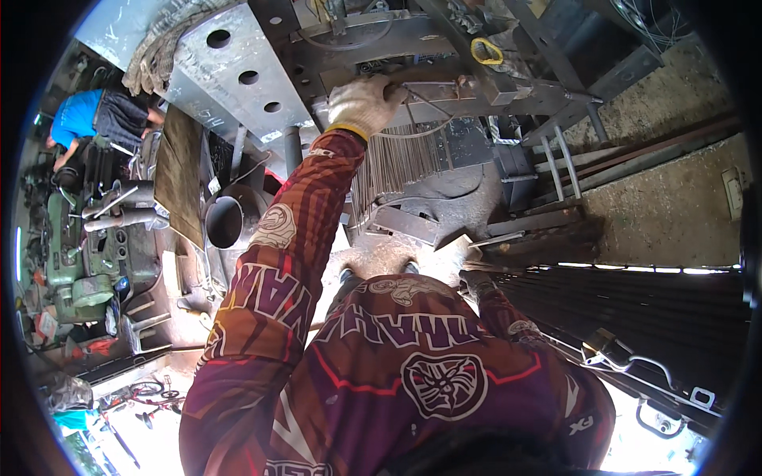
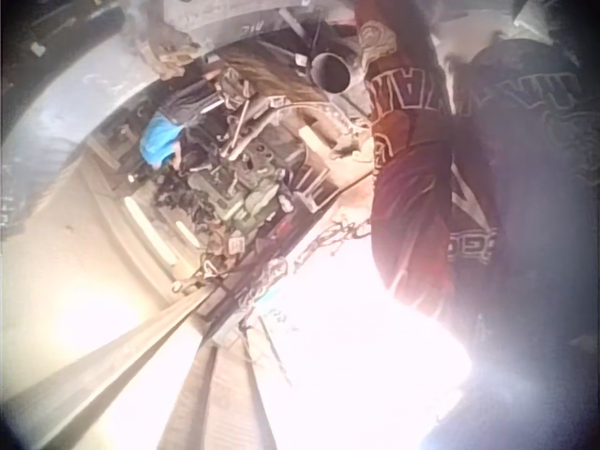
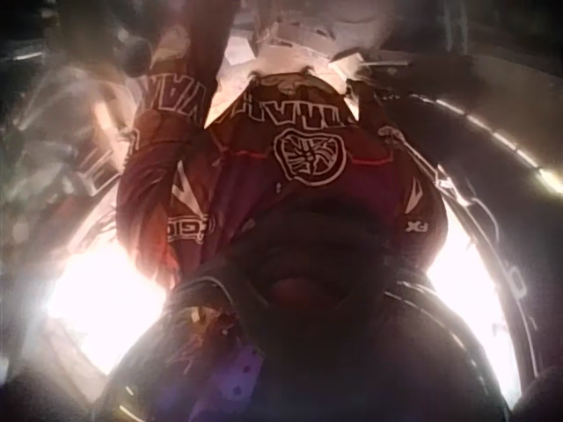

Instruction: The person picks up a bundle of metal rods from a machine, carries them to a workbench, and ties the bundle together with a white strap by hand.

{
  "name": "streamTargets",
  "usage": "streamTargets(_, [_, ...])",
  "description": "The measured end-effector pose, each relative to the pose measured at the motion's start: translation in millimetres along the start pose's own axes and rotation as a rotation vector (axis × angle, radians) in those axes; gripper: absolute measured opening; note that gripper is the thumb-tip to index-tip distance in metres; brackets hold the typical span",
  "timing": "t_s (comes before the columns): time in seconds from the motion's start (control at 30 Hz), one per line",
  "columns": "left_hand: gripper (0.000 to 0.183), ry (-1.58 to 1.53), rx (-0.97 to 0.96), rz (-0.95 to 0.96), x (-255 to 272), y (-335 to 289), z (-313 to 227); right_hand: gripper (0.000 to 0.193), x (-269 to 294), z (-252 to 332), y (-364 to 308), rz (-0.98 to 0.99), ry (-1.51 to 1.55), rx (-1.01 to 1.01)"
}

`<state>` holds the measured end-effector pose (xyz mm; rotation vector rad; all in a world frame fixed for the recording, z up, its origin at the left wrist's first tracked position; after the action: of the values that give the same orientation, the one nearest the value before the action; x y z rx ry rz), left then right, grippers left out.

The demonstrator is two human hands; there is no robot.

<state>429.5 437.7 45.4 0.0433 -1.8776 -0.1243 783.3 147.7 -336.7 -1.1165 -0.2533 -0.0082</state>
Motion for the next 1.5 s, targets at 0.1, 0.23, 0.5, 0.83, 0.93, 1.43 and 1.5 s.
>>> streamTargets(0.1, [0.053, -0.011, -0.029, -0.073, -3, 1, -4, 0.032, 11, -8, 11, 0.021, -0.025, 0.018])
streamTargets(0.23, [0.053, -0.016, -0.032, -0.078, -1, 2, -10, 0.032, 17, -4, 11, -0.015, -0.081, 0.021])
streamTargets(0.5, [0.054, 0.014, -0.005, -0.029, -3, 0, 1, 0.034, 5, 30, -28, 0.023, -0.301, 0.141])
streamTargets(0.83, [0.056, 0.014, -0.026, -0.059, -3, 4, -11, 0.040, 19, -11, 29, 0.021, -0.186, 0.088])
streamTargets(0.93, [0.057, 0.030, 0.011, -0.021, -4, -1, 7, 0.039, -1, 9, 0, 0.068, -0.279, 0.149])
streamTargets(1.43, [0.058, 0.022, -0.001, -0.020, 1, 2, -9, 0.030, 9, 9, -15, 0.032, -0.007, 0.042])
streamTargets(1.5, [0.058, 0.019, 0.000, -0.028, -1, 3, -7, 0.030, 7, 10, -18, 0.040, -0.003, 0.050])
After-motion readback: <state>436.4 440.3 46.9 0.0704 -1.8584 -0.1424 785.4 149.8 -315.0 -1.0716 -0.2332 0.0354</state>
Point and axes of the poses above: each hand's wrist, its own y-axis towards the middle knuckle, its own x-axis out of the back of the hand, z = x × y, the point moved 1 cm from there along y, towards the middle knuckle, and after that the axes turned 2 degrees about -z, right-handed, at the moved point
